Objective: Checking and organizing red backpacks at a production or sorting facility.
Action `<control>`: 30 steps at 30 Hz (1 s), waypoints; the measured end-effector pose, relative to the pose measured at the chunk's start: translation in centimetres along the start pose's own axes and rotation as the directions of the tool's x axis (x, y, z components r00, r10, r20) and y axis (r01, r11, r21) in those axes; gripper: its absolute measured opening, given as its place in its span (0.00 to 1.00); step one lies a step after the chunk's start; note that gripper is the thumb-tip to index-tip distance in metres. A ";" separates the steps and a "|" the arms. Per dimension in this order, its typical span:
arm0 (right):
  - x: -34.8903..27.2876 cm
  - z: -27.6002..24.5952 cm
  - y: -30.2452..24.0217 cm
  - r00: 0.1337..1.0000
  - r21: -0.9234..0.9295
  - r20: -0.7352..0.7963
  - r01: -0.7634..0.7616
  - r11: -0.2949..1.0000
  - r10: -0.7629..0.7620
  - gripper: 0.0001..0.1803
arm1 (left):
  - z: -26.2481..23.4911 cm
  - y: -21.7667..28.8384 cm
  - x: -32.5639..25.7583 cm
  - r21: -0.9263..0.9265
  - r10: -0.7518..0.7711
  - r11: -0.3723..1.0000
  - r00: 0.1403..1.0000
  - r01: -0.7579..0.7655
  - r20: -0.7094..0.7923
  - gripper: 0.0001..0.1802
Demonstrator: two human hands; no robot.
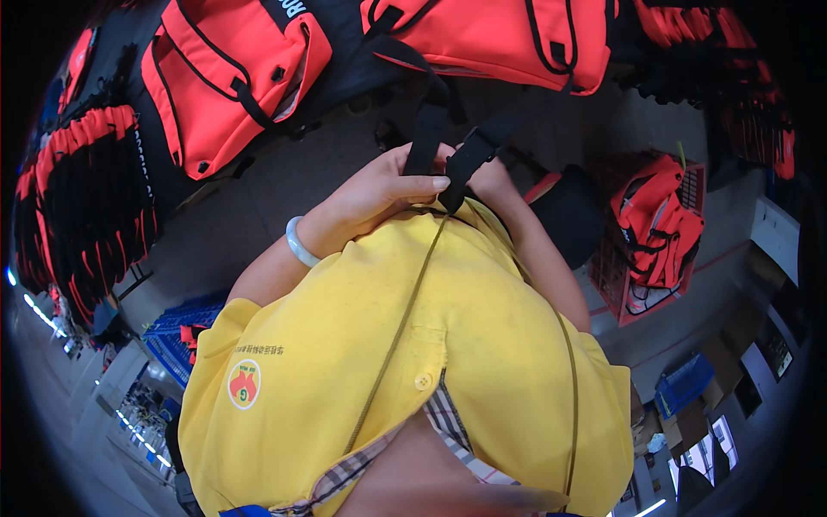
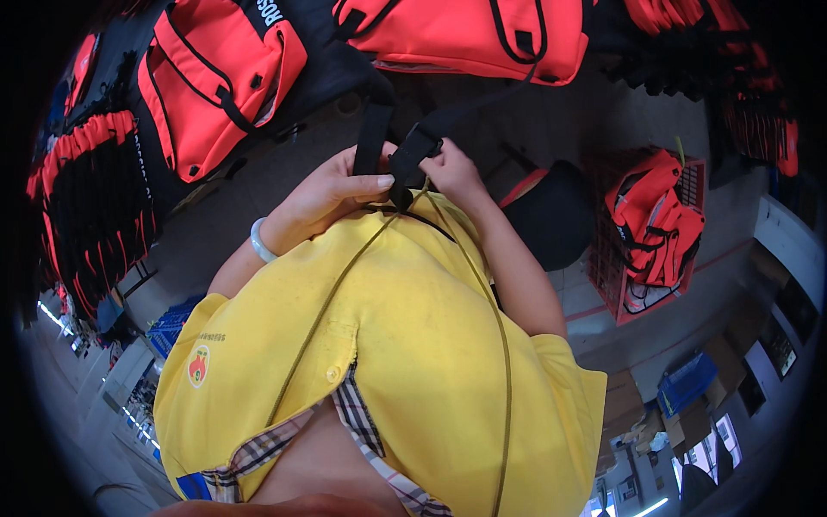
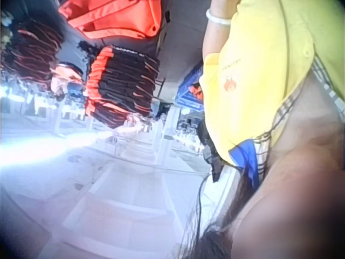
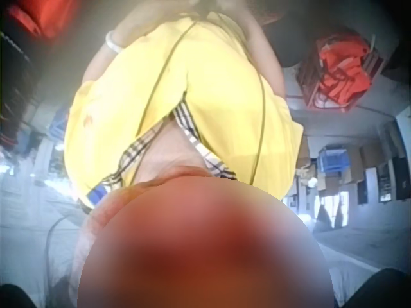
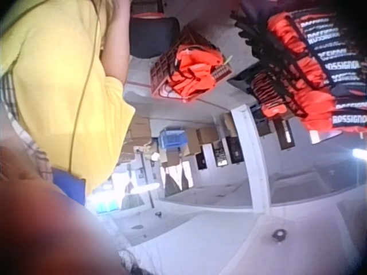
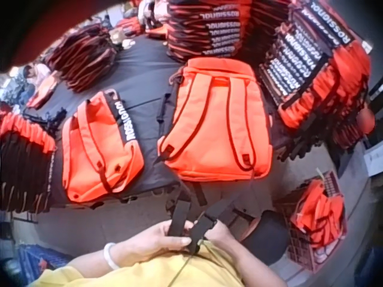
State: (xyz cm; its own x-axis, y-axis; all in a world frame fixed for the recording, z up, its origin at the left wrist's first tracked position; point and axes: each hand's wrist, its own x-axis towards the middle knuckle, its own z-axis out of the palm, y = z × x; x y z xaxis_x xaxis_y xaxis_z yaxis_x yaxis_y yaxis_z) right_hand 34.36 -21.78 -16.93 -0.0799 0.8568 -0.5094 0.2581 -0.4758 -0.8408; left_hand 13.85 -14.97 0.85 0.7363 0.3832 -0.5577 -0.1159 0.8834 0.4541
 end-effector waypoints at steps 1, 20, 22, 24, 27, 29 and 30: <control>0.2 0.2 0.5 1.000 -0.003 0.008 0.004 1.000 -0.004 0.20 | -0.1 -0.1 -0.1 -0.007 0.011 1.000 1.000 -0.011 0.012 0.15; -5.8 -7.2 -5.5 0.978 0.443 -0.048 -0.160 0.882 0.201 0.15 | 0.2 -0.1 -0.9 -0.016 0.161 0.987 0.985 -0.162 -0.068 0.15; -8.3 -7.5 -8.8 0.966 0.425 -0.171 -0.107 0.899 0.196 0.14 | -0.5 -0.4 -0.7 -0.041 0.149 0.988 0.987 -0.151 -0.062 0.16; -9.9 -7.7 -10.7 0.968 0.402 -0.220 -0.023 0.915 0.121 0.14 | -0.6 -0.4 -0.6 -0.064 0.134 0.988 0.990 -0.137 -0.054 0.17; -11.4 -6.2 -13.6 0.943 0.268 -0.327 0.156 0.951 -0.062 0.13 | -0.3 -0.4 -0.5 -0.057 0.117 0.991 0.991 -0.122 -0.071 0.18; -11.6 -4.8 -15.6 0.911 0.066 -0.332 0.280 0.958 -0.244 0.11 | -0.6 -0.7 -0.4 -0.042 0.133 0.990 0.990 -0.135 -0.051 0.17; -11.5 -4.4 -16.3 0.915 -0.040 -0.287 0.285 0.958 -0.284 0.11 | -0.6 -0.7 -0.5 -0.041 0.131 0.990 0.990 -0.133 -0.049 0.17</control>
State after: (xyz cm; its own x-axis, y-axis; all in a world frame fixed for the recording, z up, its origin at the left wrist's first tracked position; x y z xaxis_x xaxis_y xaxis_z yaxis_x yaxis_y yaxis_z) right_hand 35.33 -23.02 3.47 0.1298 0.9761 -0.1746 0.2629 -0.2036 -0.9431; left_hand 13.21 -15.58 0.41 0.6809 0.5087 -0.5268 -0.2405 0.8348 0.4953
